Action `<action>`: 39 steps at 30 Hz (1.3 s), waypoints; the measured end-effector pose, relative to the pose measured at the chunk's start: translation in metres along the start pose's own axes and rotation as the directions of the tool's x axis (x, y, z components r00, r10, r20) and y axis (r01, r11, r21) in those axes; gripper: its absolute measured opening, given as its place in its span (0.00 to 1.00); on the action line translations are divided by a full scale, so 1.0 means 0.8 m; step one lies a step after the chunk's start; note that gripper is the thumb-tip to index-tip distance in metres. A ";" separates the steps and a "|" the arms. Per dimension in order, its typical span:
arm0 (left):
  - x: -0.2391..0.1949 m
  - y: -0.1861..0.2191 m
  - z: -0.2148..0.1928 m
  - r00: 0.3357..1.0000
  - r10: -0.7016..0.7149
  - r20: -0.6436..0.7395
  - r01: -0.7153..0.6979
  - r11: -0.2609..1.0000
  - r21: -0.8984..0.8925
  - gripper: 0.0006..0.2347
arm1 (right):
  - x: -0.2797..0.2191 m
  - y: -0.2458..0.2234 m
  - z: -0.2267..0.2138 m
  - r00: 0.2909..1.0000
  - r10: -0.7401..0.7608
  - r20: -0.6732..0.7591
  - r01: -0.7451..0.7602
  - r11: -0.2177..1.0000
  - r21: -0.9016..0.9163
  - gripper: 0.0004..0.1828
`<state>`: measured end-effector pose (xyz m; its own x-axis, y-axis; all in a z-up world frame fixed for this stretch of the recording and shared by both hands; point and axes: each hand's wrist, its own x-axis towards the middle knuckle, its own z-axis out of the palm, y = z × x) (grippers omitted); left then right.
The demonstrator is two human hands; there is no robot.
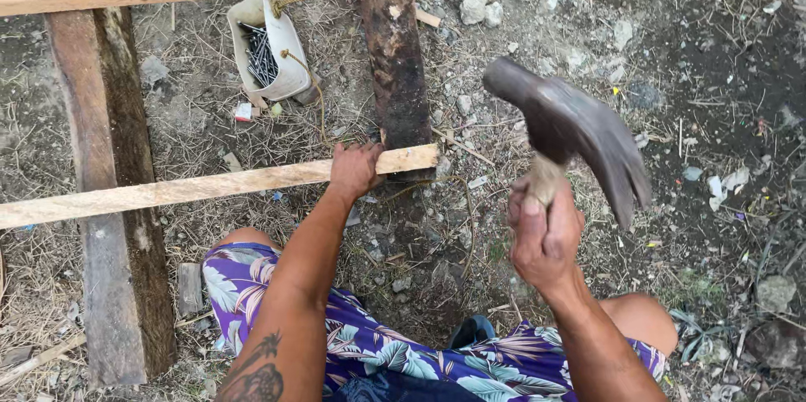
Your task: The person positions a long wooden plank across two vertical supports and hammers nails to secure it. They repeat this process for a second plank, using a hammer and nails from a nearby container.
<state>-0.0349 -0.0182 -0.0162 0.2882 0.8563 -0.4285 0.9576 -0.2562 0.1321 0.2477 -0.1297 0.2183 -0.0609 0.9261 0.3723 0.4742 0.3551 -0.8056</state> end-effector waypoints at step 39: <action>-0.003 0.002 -0.007 0.999 0.027 -0.019 -0.026 0.999 0.036 0.32 | -0.008 0.108 0.005 0.974 0.042 0.225 -0.049 0.998 0.028 0.12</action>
<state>-0.0337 -0.0184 -0.0103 0.3138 0.8575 -0.4078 0.9492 -0.2946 0.1109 0.2856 -0.1048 0.1446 -0.2369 0.9451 0.2253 0.4517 0.3124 -0.8357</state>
